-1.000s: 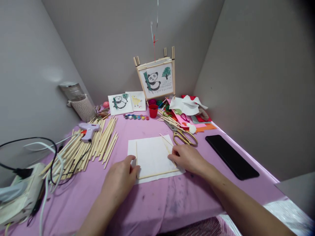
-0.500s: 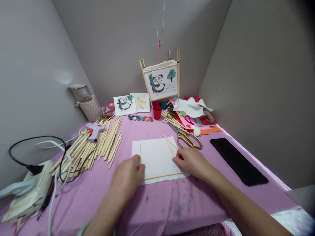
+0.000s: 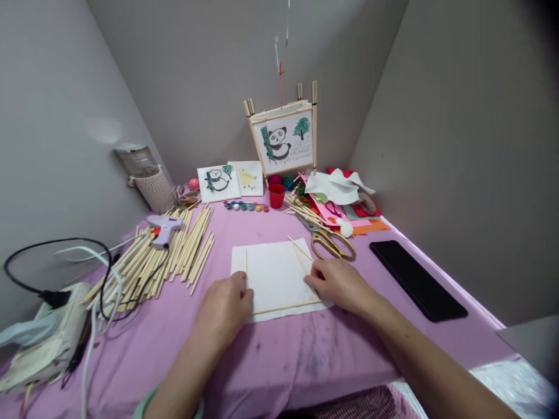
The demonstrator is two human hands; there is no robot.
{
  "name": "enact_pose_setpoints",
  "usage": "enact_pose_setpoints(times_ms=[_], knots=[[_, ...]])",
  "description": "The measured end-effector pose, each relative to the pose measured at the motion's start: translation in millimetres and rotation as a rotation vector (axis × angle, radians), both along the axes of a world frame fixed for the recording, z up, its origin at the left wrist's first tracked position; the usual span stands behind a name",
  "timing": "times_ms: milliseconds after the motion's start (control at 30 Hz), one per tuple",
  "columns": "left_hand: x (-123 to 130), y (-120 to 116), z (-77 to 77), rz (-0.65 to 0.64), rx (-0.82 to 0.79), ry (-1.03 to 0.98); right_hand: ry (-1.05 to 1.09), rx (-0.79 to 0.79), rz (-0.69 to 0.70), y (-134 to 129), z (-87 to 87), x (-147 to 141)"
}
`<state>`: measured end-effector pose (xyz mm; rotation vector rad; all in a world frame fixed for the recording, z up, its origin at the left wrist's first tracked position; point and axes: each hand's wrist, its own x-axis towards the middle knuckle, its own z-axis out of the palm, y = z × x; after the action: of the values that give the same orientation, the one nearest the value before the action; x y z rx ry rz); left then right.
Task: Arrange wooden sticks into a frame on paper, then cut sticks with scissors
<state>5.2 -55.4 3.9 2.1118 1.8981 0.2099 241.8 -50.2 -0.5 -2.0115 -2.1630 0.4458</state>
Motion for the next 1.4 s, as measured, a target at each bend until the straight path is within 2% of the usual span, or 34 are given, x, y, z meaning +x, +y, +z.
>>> enact_pose_setpoints(times_ms=[767,1100,1400], knots=[[-1.7,1.8,3.9,0.013,-0.040,-0.059,0.037,-0.030,0.018,-1.1,5.9,6.5],[-1.6,-0.5,2.0,0.020,-0.019,-0.093,0.055,-0.028,0.017,0.9,-0.5,7.2],[-1.9,-3.1,2.1,-0.004,-0.019,-0.106,0.059,-0.028,0.018,0.2,0.4,7.1]])
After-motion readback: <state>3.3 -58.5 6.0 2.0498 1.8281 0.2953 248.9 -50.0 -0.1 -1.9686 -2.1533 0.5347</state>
